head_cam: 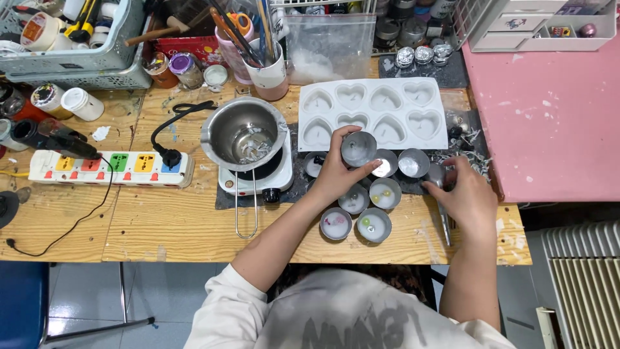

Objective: The recorder is preparing small metal containers with wicks and wax scrapings on a workbench.

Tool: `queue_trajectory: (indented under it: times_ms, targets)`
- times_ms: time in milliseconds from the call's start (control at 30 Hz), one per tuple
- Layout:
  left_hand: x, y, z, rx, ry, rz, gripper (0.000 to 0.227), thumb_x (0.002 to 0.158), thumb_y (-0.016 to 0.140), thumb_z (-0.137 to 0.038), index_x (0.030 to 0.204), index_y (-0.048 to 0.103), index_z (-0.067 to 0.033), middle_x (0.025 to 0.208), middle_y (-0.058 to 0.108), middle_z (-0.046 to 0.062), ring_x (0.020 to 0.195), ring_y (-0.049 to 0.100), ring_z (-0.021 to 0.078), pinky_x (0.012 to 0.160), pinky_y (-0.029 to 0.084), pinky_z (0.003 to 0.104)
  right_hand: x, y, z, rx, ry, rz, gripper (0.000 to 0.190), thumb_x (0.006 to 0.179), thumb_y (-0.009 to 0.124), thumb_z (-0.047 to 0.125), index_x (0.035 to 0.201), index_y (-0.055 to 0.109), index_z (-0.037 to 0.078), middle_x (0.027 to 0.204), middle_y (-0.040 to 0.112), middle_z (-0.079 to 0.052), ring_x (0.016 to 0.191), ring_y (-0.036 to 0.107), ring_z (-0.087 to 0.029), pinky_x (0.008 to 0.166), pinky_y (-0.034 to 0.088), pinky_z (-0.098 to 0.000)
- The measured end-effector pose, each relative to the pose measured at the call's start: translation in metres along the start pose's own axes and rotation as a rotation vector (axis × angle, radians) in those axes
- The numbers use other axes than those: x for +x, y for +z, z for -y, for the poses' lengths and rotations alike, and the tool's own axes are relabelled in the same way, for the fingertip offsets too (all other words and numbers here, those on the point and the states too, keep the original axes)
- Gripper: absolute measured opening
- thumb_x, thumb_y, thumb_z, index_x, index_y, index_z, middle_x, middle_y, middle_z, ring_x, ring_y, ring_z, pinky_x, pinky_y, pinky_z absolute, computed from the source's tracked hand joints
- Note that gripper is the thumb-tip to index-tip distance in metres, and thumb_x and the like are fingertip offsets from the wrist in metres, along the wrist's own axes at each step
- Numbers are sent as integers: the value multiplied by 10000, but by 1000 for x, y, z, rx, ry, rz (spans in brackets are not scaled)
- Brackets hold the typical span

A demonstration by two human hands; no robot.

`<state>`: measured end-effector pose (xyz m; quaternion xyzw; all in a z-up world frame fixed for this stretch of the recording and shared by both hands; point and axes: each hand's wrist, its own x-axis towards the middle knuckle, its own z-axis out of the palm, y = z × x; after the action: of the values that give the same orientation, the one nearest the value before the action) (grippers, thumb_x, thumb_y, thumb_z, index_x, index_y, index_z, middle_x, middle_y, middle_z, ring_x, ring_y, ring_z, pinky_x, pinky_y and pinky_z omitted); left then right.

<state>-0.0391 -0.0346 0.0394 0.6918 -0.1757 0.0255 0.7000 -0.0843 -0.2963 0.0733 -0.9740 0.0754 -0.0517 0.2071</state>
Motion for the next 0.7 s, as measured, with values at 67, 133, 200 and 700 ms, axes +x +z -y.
queue_trajectory:
  times_ms: [67,133,200,700]
  targets:
    - [0,0,-1,7,13,-2,742,875,852,-182,1438,372,-133,1297,568,98,1199,605,182,1012,537,345,-1,4,-3,7,16,-10,563,747,875,364,1181,670,69,880,763,-113,783,724,-295,673,557,-446]
    - [0,0,-2,12,28,-3,743,875,854,-171,1440,373,-131,1306,559,99,1205,601,184,1020,533,348,-3,6,-8,13,32,-23,558,757,871,341,1199,668,68,878,762,-114,774,723,-296,665,556,-446]
    - [0,0,-2,-73,10,11,749,886,846,-174,1454,358,-138,1309,561,96,1208,598,177,1024,533,339,-5,7,-15,152,45,-77,489,811,837,280,1213,676,54,864,751,-121,734,727,-261,671,567,-410]
    - [-4,-8,-22,-381,-31,140,695,1045,361,-644,1530,299,-150,1364,540,79,896,584,142,757,535,287,-24,-41,64,408,-507,-177,267,1018,591,-8,1253,694,67,1000,720,-117,841,684,-168,710,531,-312]
